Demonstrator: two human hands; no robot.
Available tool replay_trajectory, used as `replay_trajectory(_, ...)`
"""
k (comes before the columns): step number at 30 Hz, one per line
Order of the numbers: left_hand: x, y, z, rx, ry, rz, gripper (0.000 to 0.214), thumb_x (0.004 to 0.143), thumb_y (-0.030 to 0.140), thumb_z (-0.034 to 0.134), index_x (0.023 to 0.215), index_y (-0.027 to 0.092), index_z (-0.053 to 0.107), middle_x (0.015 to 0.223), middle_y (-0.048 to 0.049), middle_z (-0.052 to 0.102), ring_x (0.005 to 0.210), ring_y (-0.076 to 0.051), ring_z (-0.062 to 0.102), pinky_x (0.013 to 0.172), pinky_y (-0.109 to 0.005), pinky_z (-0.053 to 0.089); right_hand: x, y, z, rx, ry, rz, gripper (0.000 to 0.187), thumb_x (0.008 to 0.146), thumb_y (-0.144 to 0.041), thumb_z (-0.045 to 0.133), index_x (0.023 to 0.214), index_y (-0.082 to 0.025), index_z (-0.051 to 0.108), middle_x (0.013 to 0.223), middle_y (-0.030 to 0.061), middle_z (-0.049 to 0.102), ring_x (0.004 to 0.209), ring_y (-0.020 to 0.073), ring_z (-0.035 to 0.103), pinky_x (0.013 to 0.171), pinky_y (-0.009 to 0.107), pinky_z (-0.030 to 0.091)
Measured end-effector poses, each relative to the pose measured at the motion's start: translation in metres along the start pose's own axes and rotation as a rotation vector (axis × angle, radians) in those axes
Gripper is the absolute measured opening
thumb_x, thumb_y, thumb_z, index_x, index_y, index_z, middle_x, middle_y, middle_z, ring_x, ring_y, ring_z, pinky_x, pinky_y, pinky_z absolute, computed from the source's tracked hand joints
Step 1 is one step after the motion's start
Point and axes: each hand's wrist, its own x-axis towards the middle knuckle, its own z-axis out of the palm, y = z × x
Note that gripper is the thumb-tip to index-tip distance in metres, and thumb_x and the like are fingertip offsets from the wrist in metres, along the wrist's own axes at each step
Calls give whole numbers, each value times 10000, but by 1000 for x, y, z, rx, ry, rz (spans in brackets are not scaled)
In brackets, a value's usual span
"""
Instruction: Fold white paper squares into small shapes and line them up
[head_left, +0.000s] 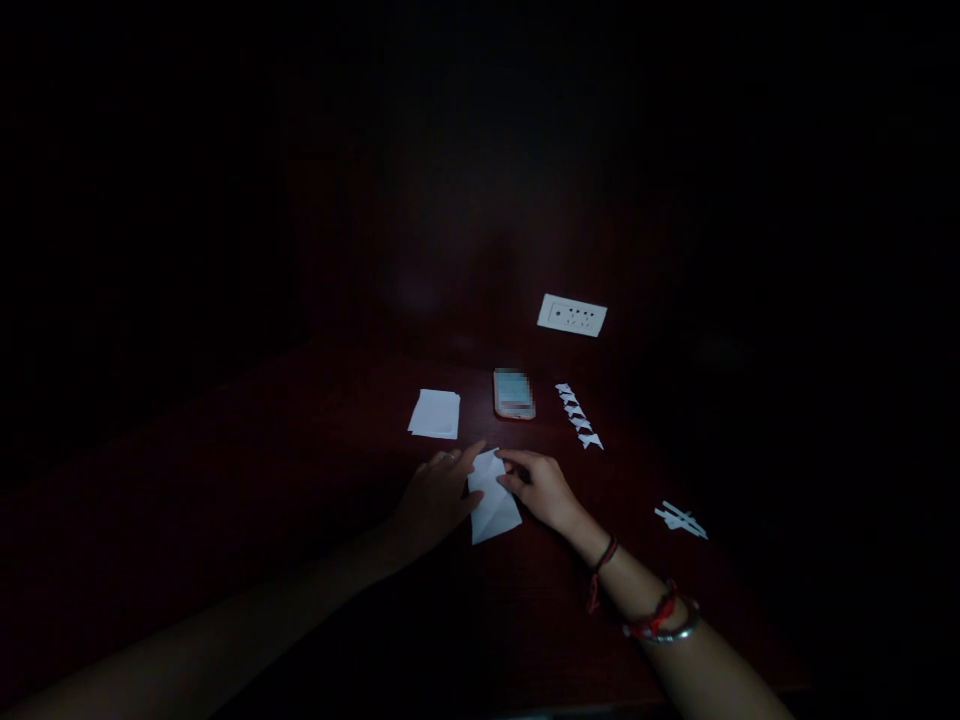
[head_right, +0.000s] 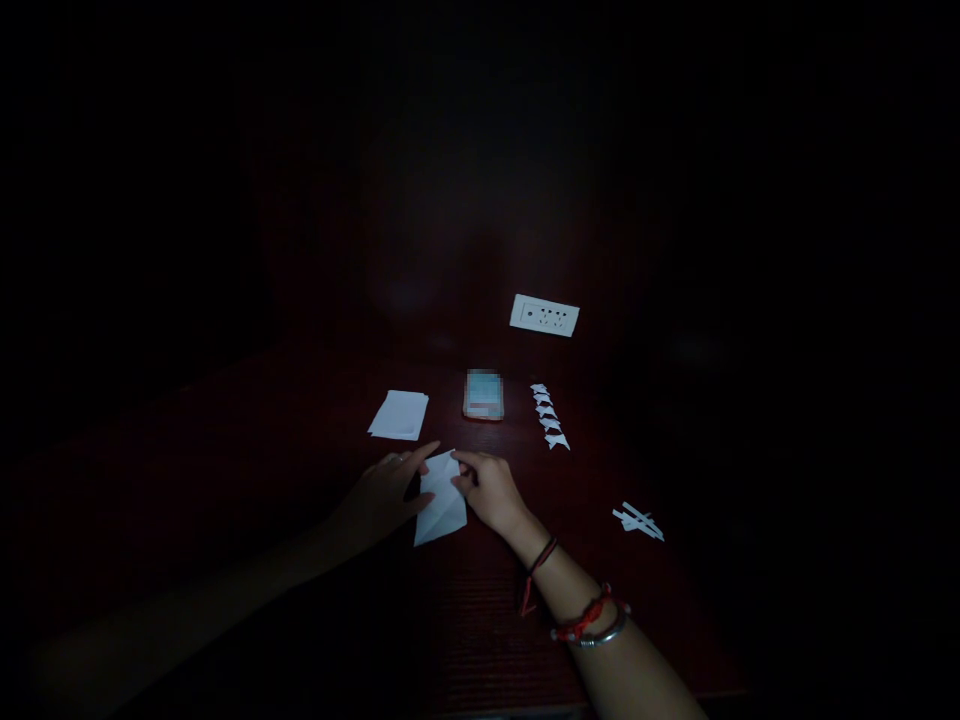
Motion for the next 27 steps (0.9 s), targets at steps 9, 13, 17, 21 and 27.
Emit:
replay_trajectory(9,1,1,7,199,22,-42,583,741,338,486,1258,204,254,1144,-98,429,1038,-279,371,799,-395,290,10,6,9,210,78,150,508,659,-148,525,1157,-175,426,689,-19,605,590,88,535,610,214,436)
replay_trajectory(13,2,-1,10,199,10,-53,595,749,350,487,1267,201,235,1115,-90,466,1045,-269,373,823,-403,266,12,11,10,272,159,299,323,629,-148,540,950,-150,571,545,-37,560,516,88,514,561,200,419)
replay_trajectory(17,1,0,8,123,6,-35,588,751,301,489,1268,214,222,1063,-69,504,1012,-250,407,826,-388,264,13,17,11,362,192,427,269,651,-157,513,915,-124,554,467,-46,524,450,83,504,504,191,408)
replay_trajectory(21,0,-1,7,22,6,-7,605,741,247,489,1269,226,195,986,-33,536,966,-224,438,813,-371,273,14,20,10,400,180,469,255,664,-158,503,913,-110,533,462,-34,539,420,69,491,446,164,375)
replay_trajectory(27,1,-2,7,-38,32,45,614,729,195,477,1268,227,185,901,-4,526,876,-184,469,779,-315,302,10,11,3,458,49,482,297,648,-147,531,942,-107,525,400,-47,517,299,45,389,325,142,289)
